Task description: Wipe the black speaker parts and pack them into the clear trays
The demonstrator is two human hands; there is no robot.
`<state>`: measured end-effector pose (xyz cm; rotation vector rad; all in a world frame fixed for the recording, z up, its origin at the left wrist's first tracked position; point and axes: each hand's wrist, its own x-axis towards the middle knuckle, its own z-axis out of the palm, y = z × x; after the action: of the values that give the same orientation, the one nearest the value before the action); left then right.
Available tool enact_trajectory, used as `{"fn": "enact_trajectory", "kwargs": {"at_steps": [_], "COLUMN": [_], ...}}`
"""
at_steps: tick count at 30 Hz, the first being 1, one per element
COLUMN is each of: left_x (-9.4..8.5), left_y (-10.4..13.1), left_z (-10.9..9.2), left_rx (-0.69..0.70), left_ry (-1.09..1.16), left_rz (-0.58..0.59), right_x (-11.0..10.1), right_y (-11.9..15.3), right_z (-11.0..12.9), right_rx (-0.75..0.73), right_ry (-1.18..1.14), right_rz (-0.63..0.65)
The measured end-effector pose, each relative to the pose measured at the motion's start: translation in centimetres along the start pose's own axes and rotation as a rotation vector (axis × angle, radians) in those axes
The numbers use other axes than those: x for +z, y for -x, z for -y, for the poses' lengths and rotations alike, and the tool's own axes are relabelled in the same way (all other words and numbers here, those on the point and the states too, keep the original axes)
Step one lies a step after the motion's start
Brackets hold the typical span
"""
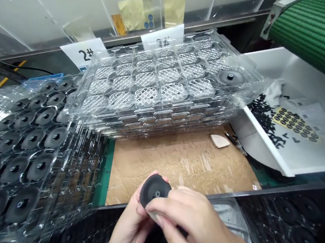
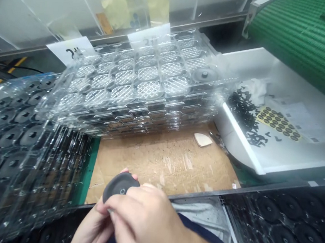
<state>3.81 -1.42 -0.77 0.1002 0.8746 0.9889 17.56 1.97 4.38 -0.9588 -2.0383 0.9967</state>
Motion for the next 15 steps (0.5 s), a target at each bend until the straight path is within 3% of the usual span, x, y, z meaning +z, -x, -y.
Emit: {"fn": "enact_trajectory", "kwargs": {"at_steps": [2,4,6,8,10,13,15], "left_x": [0.2,0.8,1.3,1.3,1.0,0.9,1.1], "left_y": [-0.1,0.0,0.2,0.6,0.9,0.9,0.8], "left_z": [0.2,0.3,-0.1,-0.7,-1.4,-1.6,-1.4], "left_rx": [0.01,0.006,0.005,0.005,-0.01,-0.054,-0.079], "left_ry": [-0.007,-0.044,-0.064,-0.064,-0.07,-0.049,-0.008], "left_rz": [-0.016,-0.013,-0.014,-0.021,-0.019,-0.002,0.015], "right_x": [0.2,0.3,0.3,0.0,-0.7,-1.6,-1.8], "right_y": [-0.2,-0.4,-0.2,0.5,1.3,1.6,0.9], "right_z": [-0.4,-0.7,-0.6,-0.4,-0.2,-0.2,-0.4], "right_rx": [0.09,0.089,-0.008,-0.079,-0.027,0.077,-0.016], "right_ry": [0.01,0.086,0.11,0.06,0.04,0.186,0.269], "right_rz": [0.047,-0.094,-0.19,-0.104,0.002,-0.027,-0.048]}}
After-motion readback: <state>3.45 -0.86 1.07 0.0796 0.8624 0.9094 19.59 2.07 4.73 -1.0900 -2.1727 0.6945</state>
